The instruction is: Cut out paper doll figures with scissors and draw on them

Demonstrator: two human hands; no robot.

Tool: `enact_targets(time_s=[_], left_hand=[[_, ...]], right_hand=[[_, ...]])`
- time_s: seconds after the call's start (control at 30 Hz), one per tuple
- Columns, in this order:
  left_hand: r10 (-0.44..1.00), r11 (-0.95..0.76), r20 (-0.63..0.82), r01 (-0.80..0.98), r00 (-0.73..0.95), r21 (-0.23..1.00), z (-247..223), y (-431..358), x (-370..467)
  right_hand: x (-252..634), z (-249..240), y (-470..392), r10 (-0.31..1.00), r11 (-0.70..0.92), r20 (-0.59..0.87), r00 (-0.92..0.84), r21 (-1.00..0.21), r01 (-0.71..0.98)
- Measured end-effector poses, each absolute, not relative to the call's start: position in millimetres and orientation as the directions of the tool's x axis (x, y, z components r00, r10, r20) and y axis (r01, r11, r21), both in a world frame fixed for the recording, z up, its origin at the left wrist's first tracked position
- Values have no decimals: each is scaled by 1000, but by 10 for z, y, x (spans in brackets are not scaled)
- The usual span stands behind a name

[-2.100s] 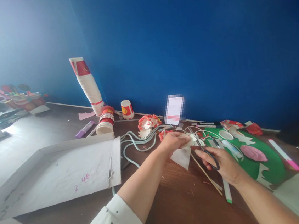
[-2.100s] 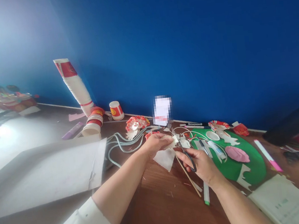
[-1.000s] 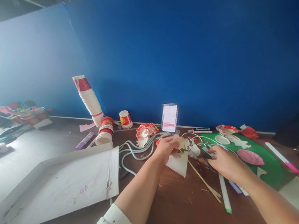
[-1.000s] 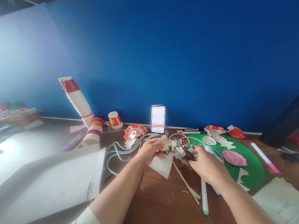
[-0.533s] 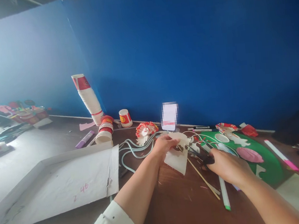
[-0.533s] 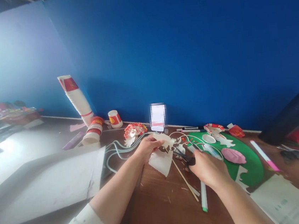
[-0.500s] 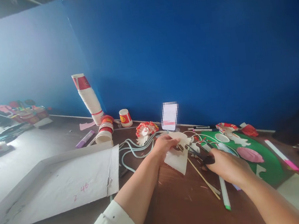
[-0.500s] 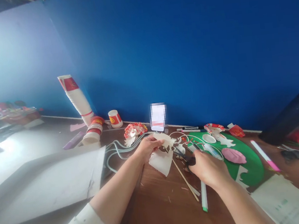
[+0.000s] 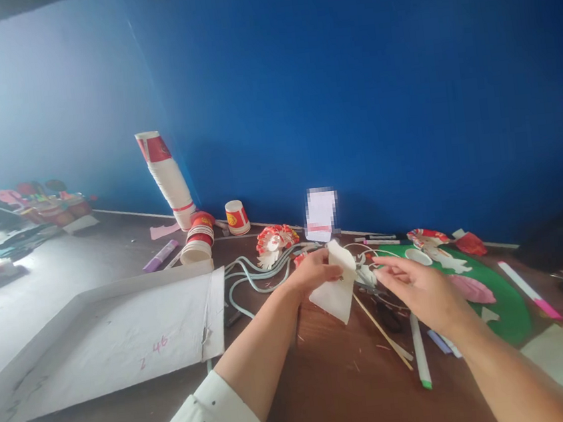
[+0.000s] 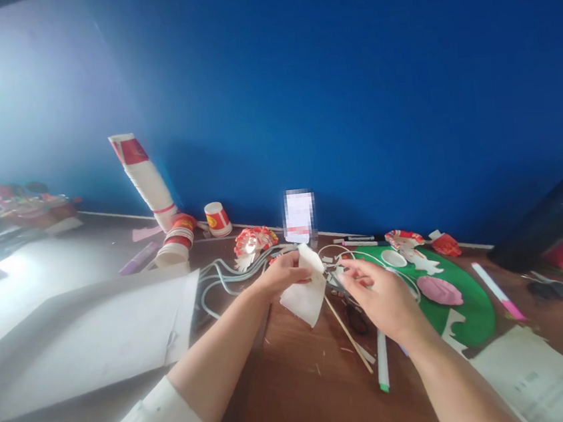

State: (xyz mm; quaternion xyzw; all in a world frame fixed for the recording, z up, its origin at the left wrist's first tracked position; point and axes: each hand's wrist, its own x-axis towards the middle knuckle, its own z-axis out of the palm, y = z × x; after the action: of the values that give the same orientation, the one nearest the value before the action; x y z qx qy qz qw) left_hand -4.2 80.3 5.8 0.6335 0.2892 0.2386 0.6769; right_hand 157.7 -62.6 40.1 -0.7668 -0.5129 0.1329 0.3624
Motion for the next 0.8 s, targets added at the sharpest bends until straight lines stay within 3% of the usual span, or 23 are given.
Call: enact_targets(time_s=[0.1,0.2,0.3,0.63,0.8], left_hand=[[594,-1,-44,56,804,998,60,788,-28],[532,-72,-41,93,846,993,23,782,4],[534,-38,-39,70,845,997,-22,776,37],[677,71,-85,50,731,996,-46,733,64],[673,53,-105,94,732,994,-41,729,66]], right_hand=[[1448,343,-552,880,-129,107,462,-883,451],[1402,238,-511,883,-129,43,467,-935,330],[1435,140,-502,868,-139,15,496,-952,272],[1492,92,-489,889,-192,16,457,-894,404],[1505,38,-479,911,-144,6,412,-932,331]])
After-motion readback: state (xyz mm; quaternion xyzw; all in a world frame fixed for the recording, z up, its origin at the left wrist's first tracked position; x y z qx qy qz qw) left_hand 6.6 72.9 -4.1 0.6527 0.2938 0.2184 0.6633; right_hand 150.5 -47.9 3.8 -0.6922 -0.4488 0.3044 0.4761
